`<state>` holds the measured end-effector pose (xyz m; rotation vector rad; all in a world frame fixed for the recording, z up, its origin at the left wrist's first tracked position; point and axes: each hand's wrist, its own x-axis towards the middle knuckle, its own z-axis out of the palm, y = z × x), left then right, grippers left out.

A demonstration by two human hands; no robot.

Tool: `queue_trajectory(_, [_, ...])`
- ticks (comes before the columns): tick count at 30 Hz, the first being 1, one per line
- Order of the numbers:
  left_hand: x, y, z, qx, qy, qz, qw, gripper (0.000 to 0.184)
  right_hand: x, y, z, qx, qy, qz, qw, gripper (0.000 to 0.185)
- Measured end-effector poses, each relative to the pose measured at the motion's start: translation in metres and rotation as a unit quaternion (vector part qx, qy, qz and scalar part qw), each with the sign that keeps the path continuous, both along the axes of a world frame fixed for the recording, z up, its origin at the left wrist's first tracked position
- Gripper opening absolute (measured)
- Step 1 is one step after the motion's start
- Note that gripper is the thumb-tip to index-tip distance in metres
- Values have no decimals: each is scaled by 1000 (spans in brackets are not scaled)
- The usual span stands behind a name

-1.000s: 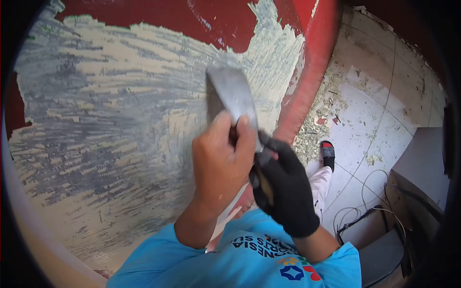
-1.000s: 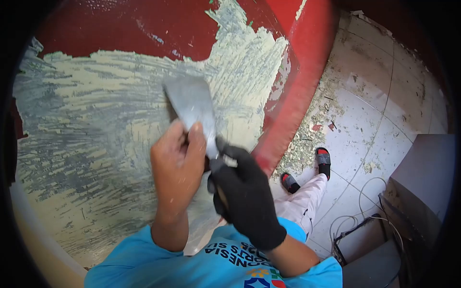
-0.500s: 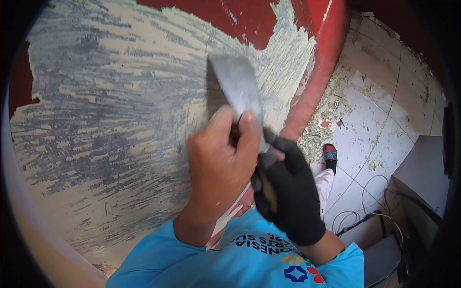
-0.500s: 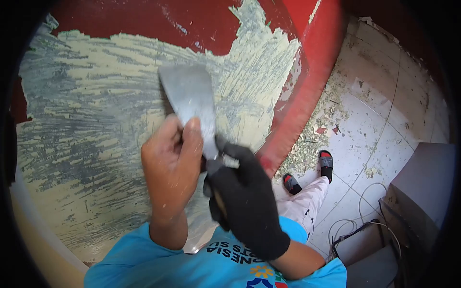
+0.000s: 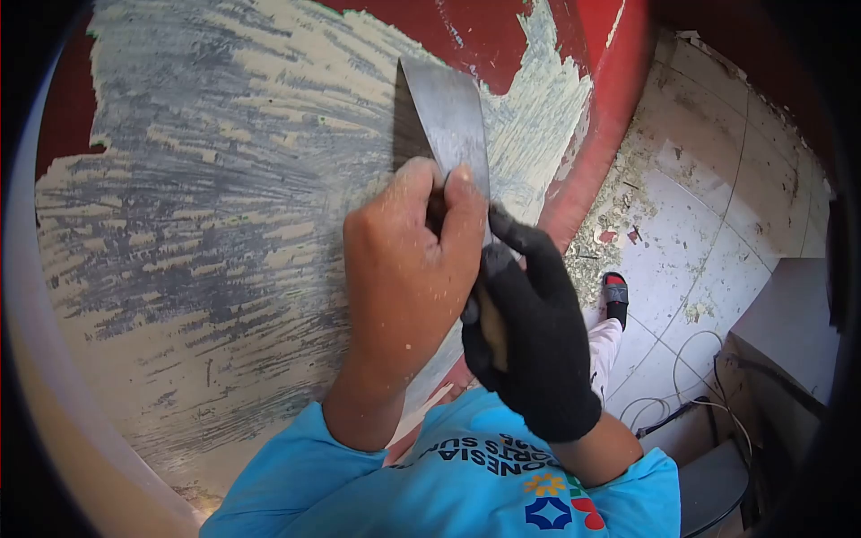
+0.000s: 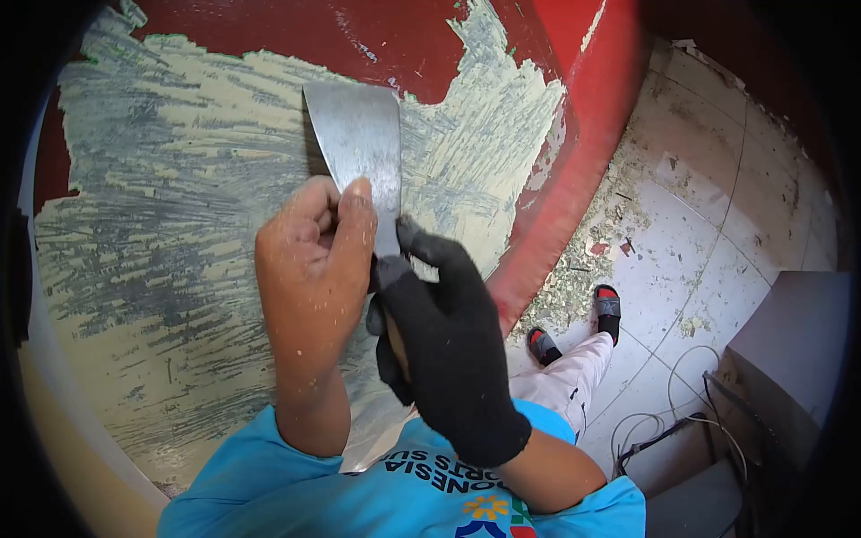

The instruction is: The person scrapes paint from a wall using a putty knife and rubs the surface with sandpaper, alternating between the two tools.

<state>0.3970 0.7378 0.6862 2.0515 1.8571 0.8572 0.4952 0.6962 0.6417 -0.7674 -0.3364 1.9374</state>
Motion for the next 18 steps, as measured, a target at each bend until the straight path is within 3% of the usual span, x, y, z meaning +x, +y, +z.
queue_trajectory(3, [-3, -14, 4, 2, 3, -3, 1000, 27, -7, -26, 0, -50, 103, -12, 993, 35])
queue_trajectory(5, [-5, -19, 6, -59, -27, 35, 997, 26, -5, -24, -2, -67, 109, 0, 992, 36])
queue_trajectory(9, [-2, -9, -9, -12, -64, 16, 998, 27, 4, -9, -5, -43, 75, -6, 996, 36])
queue_trajectory(11, [-5, -21, -8, 16, -24, 9, 1000, 28, -4, -21, -7, -58, 87, -13, 994, 36])
queue_trajectory(13, [-11, -30, -3, -36, -81, 36, 995, 28, -3, -17, -2, -34, 67, -17, 997, 37])
queue_trajectory(17, [-8, -19, 2, 29, -47, 24, 998, 28, -6, -15, 2, 13, 30, -16, 999, 38])
queue_trajectory(18, [-6, -26, 6, 62, 6, 17, 998, 28, -8, -24, 4, 12, 16, -13, 1000, 37])
